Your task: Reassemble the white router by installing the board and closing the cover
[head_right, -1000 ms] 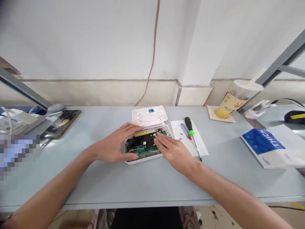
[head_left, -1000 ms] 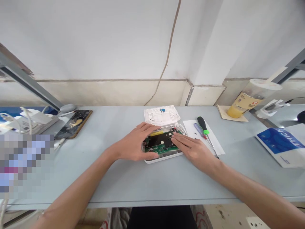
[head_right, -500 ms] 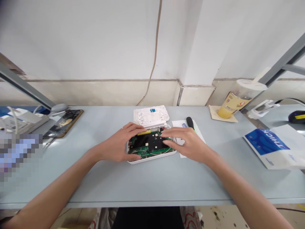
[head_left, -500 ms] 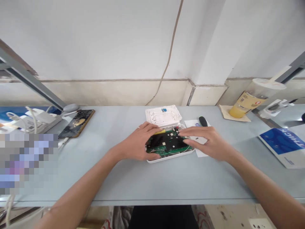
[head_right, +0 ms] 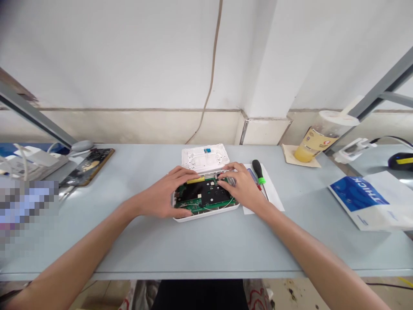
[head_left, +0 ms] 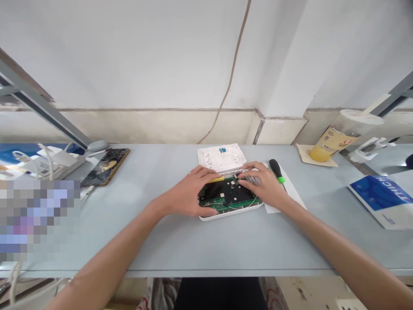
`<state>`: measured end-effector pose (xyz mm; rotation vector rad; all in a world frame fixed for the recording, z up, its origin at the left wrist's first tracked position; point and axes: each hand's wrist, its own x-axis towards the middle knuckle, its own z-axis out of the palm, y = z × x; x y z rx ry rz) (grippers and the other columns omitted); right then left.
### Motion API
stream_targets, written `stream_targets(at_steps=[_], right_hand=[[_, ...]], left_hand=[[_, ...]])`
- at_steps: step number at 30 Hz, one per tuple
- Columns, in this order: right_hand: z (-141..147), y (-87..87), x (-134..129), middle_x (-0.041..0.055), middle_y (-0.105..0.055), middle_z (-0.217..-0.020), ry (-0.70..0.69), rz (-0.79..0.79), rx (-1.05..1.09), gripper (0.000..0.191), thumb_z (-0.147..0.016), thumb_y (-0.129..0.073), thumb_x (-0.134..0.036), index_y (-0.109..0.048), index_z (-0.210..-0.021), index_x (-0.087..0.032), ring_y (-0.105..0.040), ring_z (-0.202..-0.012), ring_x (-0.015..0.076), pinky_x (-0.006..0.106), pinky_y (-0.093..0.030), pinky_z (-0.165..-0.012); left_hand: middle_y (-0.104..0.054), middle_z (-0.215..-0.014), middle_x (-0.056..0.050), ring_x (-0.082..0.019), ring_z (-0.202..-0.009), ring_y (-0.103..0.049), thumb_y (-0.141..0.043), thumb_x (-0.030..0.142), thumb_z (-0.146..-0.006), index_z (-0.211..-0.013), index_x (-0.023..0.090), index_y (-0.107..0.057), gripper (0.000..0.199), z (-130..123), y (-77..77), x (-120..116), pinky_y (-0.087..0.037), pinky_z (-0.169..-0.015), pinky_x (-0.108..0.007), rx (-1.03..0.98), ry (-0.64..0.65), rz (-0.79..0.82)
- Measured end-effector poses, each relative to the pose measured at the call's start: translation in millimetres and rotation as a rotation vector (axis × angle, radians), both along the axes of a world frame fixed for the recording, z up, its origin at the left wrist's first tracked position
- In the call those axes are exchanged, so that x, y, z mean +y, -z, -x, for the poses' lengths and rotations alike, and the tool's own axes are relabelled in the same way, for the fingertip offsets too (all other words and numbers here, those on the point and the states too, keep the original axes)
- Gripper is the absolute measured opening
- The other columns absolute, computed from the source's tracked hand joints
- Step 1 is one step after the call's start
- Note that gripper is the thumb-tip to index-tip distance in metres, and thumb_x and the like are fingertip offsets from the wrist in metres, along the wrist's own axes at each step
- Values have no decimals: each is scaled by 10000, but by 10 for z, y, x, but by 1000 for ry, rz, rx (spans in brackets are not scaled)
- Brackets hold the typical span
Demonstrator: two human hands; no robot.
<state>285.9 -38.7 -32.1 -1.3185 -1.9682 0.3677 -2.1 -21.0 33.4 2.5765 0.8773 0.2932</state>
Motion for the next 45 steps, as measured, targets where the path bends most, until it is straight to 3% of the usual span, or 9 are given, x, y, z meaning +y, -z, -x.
stream_targets(at_steps=[7,12,21,28,31,36,45], right_hand=[[-9,-32,19,65,-693,-1157,-45,-20,19,165,-1013,-591,-263,-733,-930,-244,-677,-1097,246,453,-543,-988],[-27,-16,63,51,-690,-1093,-42,-31,51,125,-979,-660,-262,-758,-901,-251,-700,-1031,234,423,-551,-924],[-6,-56,56,60,-677,-1112,-38,-119,-85,149,-985,-631,-187,-746,-902,-233,-686,-1003,226,385,-538,-867],[-41,-60,75,37,-684,-1073,-59,-74,-63,140,-960,-666,-153,-748,-892,-244,-673,-979,208,371,-526,-876],[-69,-45,72,38,-701,-1070,-85,-63,-44,127,-973,-667,-191,-747,-896,-253,-678,-994,220,399,-526,-909],[-77,-40,53,41,-735,-1057,-91,-66,-33,142,-996,-653,-232,-749,-895,-259,-677,-1012,240,439,-526,-932],[-59,-49,48,46,-751,-1019,-94,-48,-13,154,-1004,-644,-256,-757,-899,-266,-667,-1012,255,461,-537,-929]], left_hand=[[-565,-1481,-138,-360,-1389,-458,-852,485,-796,-1519,212,-477,859,11,-20,1,-438,-1173,-543,-12,36,49],[-564,-1472,-138,-359,-1384,-464,-860,440,-784,-1519,213,-452,871,4,-11,-1,-450,-1160,-535,-26,37,56],[-567,-1455,-138,-363,-1369,-469,-863,468,-779,-1509,215,-469,868,-28,-4,-16,-447,-1166,-537,-28,34,41],[-563,-1477,-127,-350,-1393,-473,-858,411,-780,-1523,239,-474,854,-13,3,-5,-447,-1180,-523,-64,50,83],[-581,-1473,-114,-329,-1384,-510,-826,436,-839,-1454,267,-562,691,87,-71,30,-469,-1162,-495,-79,28,133],[-657,-1298,-65,-263,-1271,-586,-767,402,-903,-1023,256,-751,189,253,-234,72,-498,-1109,-420,-9,-14,119],[-691,-1091,-31,-214,-952,-680,-700,379,-934,-916,253,-777,149,209,-200,30,-502,-816,-331,159,-169,45]])
